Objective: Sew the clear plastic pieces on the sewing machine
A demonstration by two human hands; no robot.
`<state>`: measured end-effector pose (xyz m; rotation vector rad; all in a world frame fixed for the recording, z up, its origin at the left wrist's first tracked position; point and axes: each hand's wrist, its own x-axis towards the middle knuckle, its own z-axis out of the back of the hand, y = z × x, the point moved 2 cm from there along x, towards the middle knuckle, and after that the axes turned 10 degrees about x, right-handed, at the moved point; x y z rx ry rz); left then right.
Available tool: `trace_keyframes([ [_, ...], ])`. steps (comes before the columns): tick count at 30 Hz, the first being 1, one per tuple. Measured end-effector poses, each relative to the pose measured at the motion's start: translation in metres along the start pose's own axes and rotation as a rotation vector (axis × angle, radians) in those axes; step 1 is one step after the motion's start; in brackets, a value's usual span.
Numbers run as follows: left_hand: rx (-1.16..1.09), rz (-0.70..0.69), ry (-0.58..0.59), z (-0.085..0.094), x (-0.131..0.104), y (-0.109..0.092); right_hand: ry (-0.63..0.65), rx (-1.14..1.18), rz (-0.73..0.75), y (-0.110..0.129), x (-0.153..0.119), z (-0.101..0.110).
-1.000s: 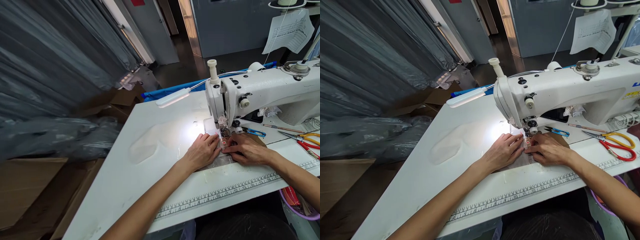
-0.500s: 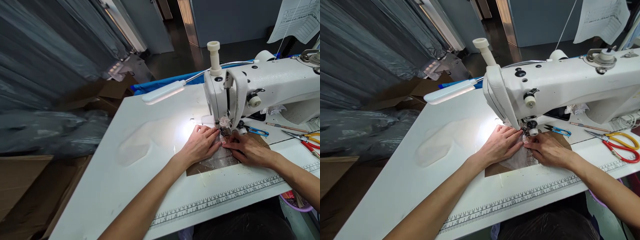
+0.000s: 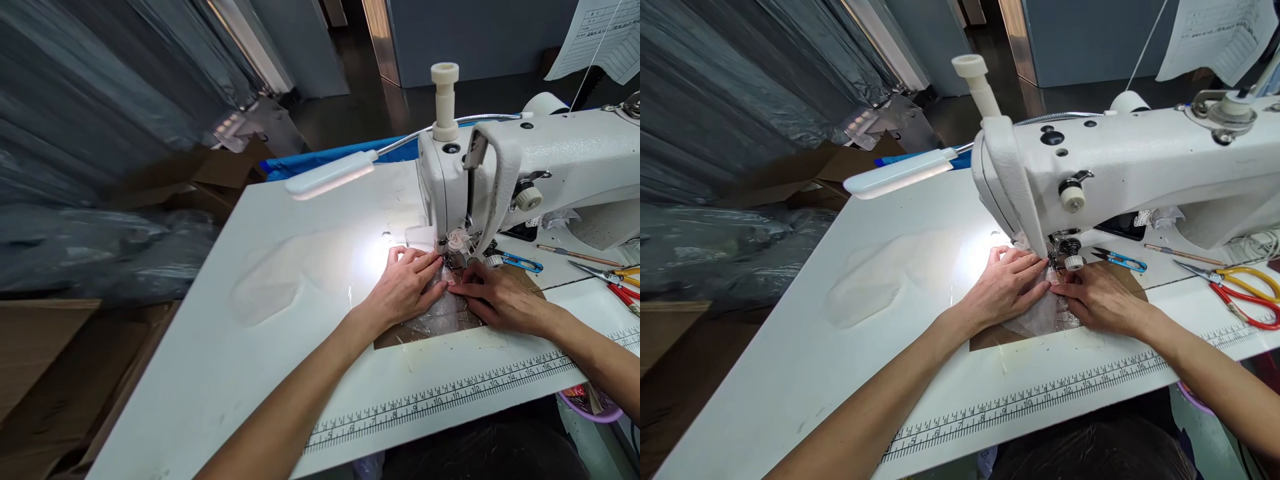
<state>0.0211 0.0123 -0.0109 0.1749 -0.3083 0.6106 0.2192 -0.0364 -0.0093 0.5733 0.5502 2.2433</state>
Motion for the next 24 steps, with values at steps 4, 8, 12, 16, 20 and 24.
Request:
trace_keyframes([
  [4, -0.002, 0.009, 0.006, -0.0011, -0.0004, -0.0003, -0.017, 0.014, -0.008, -0.002, -0.0008, -0.0012],
  [8, 0.017, 0.015, -0.011, -0.0027, -0.0015, -0.0006, -0.028, 0.03, -0.014, -0.0075, -0.0028, -0.0034],
  [12, 0.088, 0.012, -0.095, -0.0026, -0.0017, -0.0041, -0.046, 0.028, 0.005, -0.0098, -0.0037, -0.0036],
  [16, 0.106, -0.043, -0.228, -0.0011, -0.0011, -0.0078, -0.062, 0.007, 0.024, -0.0076, -0.0028, -0.0019],
  [20, 0.054, -0.108, -0.271, 0.001, -0.0021, -0.0083, -0.049, 0.008, 0.01, -0.0075, -0.0028, -0.0022],
  [24, 0.016, -0.113, -0.235, 0.0044, -0.0032, -0.0075, -0.017, -0.005, -0.011, -0.0086, -0.0036, -0.0041],
])
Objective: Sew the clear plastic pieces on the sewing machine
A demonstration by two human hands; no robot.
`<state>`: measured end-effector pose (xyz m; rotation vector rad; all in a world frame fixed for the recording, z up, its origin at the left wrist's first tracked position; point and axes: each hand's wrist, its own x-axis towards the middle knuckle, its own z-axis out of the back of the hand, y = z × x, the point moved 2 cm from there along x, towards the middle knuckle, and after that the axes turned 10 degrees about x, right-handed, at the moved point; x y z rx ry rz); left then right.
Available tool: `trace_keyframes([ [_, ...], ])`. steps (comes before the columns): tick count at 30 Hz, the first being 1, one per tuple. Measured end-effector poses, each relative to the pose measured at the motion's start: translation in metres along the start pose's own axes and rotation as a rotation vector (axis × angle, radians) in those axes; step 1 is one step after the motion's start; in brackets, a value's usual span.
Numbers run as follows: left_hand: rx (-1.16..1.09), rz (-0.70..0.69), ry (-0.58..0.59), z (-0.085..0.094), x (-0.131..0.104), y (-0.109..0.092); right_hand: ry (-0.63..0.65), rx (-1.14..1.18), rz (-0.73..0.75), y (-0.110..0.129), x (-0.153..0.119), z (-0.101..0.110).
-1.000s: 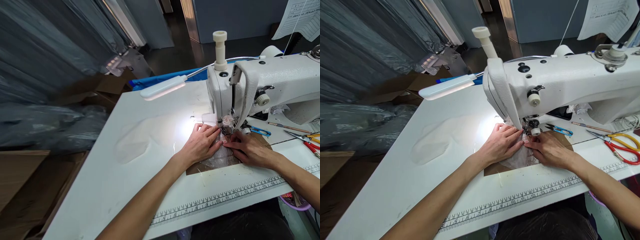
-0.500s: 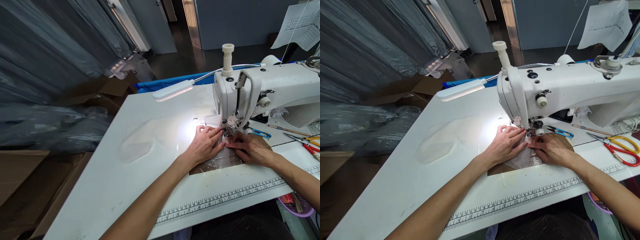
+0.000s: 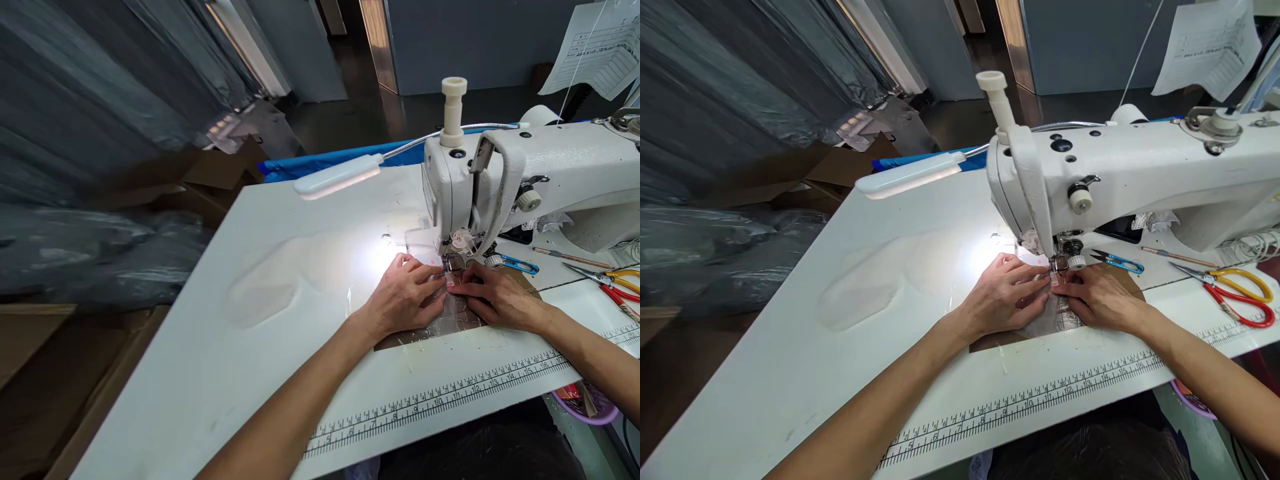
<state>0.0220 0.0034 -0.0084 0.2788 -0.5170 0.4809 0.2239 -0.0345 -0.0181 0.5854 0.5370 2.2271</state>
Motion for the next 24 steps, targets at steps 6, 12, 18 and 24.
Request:
trace_keyframes([
  [6, 0.068, -0.017, -0.002, 0.001, 0.001, 0.0, 0.0, -0.049, -0.017, 0.004, 0.002, -0.001],
  [12, 0.127, 0.053, 0.077, -0.002, 0.002, 0.002, -0.02, -0.028, -0.051, 0.006, 0.002, -0.003],
  [18, 0.111, 0.078, 0.114, -0.007, 0.001, 0.008, -0.121, 0.135, -0.177, 0.002, 0.003, 0.01],
  [24, 0.005, 0.106, 0.073, 0.015, 0.005, 0.027, -0.275, 0.3, -0.265, -0.003, 0.006, 0.027],
])
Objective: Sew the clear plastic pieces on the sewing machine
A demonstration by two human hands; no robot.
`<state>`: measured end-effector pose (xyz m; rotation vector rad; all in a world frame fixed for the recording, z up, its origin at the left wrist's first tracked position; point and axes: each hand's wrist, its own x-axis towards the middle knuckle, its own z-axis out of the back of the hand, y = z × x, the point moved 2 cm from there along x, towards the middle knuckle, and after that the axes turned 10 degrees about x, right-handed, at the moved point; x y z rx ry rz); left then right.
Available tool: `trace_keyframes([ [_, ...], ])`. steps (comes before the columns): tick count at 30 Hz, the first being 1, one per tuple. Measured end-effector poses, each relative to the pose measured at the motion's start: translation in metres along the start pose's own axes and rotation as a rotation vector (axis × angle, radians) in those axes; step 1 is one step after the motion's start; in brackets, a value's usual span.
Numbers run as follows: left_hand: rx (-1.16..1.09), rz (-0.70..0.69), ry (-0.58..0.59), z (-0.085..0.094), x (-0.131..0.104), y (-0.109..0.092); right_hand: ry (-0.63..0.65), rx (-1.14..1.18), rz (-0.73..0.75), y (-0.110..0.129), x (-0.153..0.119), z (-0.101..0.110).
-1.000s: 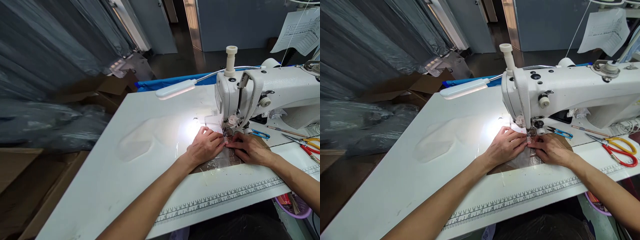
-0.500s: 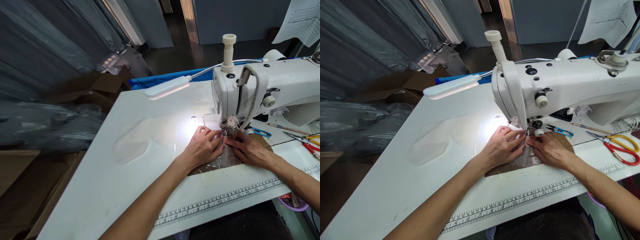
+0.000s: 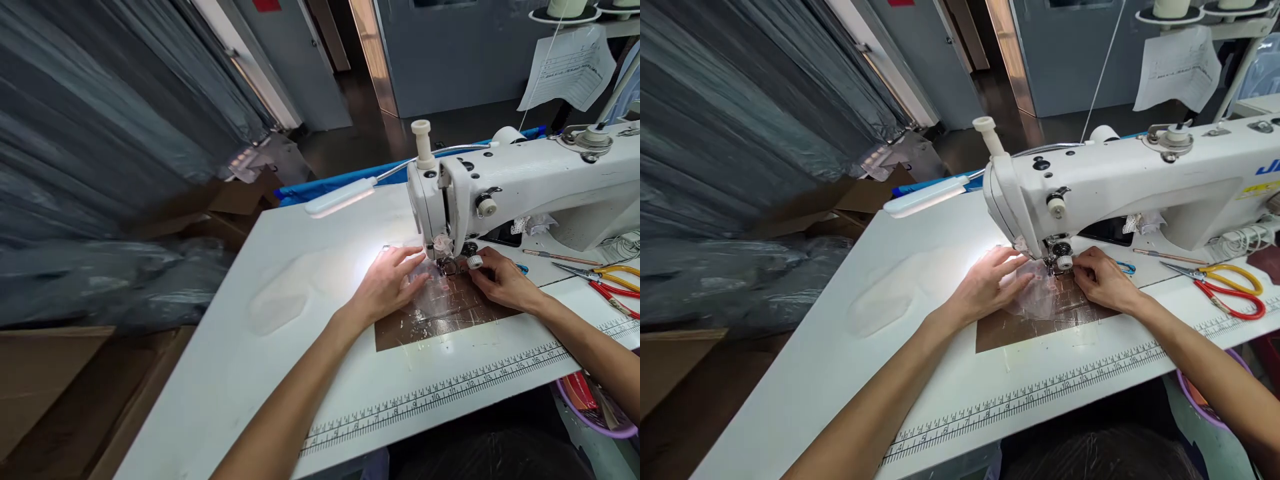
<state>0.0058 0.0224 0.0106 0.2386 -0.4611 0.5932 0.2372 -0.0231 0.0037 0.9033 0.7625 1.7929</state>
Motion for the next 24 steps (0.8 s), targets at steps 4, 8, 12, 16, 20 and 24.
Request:
trace_keyframes([
  [4, -0.093, -0.033, 0.11, 0.02, -0.001, -0.009, -0.021, 0.019, -0.002, 0.001, 0.0, -0.001],
  [8, -0.246, -0.085, 0.201, 0.02, -0.011, -0.027, -0.022, 0.031, -0.011, 0.0, -0.001, -0.005],
  [12, -0.332, -0.038, 0.152, 0.006, -0.021, -0.032, -0.022, 0.024, -0.009, -0.001, -0.002, -0.008],
  [16, -0.327, -0.034, 0.067, -0.002, -0.025, -0.03, -0.005, 0.006, -0.017, -0.001, -0.002, -0.008],
  [20, -0.326, -0.014, 0.031, 0.002, -0.024, -0.031, 0.007, -0.024, -0.031, 0.0, -0.001, -0.008],
  [24, -0.331, 0.028, -0.092, 0.006, -0.022, -0.035, -0.005, -0.063, 0.001, -0.001, -0.001, -0.009],
])
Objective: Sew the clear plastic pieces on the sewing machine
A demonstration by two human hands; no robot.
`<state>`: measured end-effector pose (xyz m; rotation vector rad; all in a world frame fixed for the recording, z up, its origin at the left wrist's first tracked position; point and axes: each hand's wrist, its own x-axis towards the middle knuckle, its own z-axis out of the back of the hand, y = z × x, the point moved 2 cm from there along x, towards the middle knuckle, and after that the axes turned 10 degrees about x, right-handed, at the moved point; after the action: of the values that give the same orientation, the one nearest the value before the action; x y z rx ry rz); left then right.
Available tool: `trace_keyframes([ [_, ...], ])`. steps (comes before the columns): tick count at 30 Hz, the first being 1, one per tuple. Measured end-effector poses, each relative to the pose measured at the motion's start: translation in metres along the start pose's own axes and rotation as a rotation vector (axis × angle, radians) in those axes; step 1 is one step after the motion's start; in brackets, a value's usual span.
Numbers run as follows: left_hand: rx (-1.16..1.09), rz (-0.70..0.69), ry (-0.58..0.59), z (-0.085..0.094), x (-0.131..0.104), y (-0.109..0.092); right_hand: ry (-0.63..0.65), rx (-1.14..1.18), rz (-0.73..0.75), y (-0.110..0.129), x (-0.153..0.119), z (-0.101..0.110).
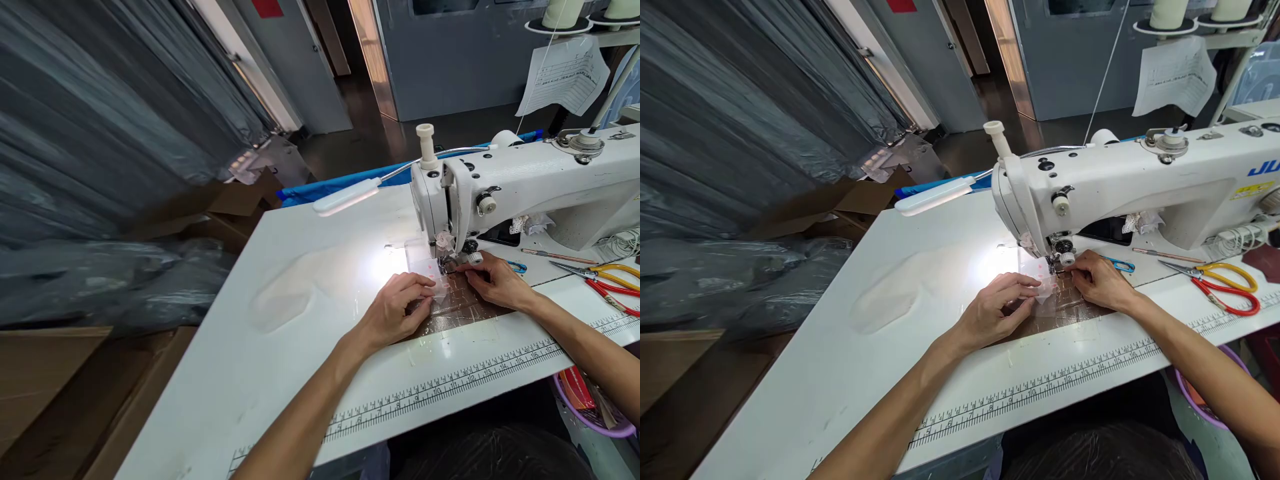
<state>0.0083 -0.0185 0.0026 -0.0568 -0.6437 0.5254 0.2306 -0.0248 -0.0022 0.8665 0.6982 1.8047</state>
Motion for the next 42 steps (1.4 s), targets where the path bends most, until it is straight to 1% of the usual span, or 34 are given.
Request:
trace_keyframes([
  [2, 0.011, -0.013, -0.052, -0.001, 0.001, -0.002, 0.001, -0.053, 0.031, -0.001, -0.002, -0.001],
  [3, 0.02, -0.029, -0.056, -0.002, 0.002, -0.003, 0.017, -0.086, 0.05, -0.001, -0.003, -0.002],
  [7, 0.105, -0.118, -0.01, -0.007, 0.003, -0.005, 0.159, -0.243, 0.161, 0.0, -0.007, -0.009],
  [10, 0.15, -0.151, 0.013, -0.01, 0.002, -0.004, 0.195, -0.317, 0.219, 0.002, -0.009, -0.011],
  [13, 0.143, -0.16, 0.016, -0.011, -0.001, -0.003, 0.191, -0.325, 0.219, 0.003, -0.008, -0.011],
  [17, 0.142, -0.159, 0.006, -0.012, -0.003, -0.002, 0.179, -0.278, 0.182, 0.002, -0.008, -0.01],
  [23, 0.173, -0.184, -0.013, -0.013, -0.003, -0.005, 0.206, -0.275, 0.234, 0.002, -0.008, -0.011],
  [33, 0.192, -0.253, 0.022, -0.011, 0.001, -0.009, 0.217, -0.266, 0.21, 0.001, -0.008, -0.012],
  [37, 0.154, -0.237, 0.064, -0.007, 0.0, -0.013, 0.222, -0.281, 0.21, 0.003, -0.008, -0.01],
  [42, 0.126, -0.231, 0.101, -0.003, -0.003, -0.017, 0.27, -0.29, 0.225, 0.007, -0.007, -0.008],
])
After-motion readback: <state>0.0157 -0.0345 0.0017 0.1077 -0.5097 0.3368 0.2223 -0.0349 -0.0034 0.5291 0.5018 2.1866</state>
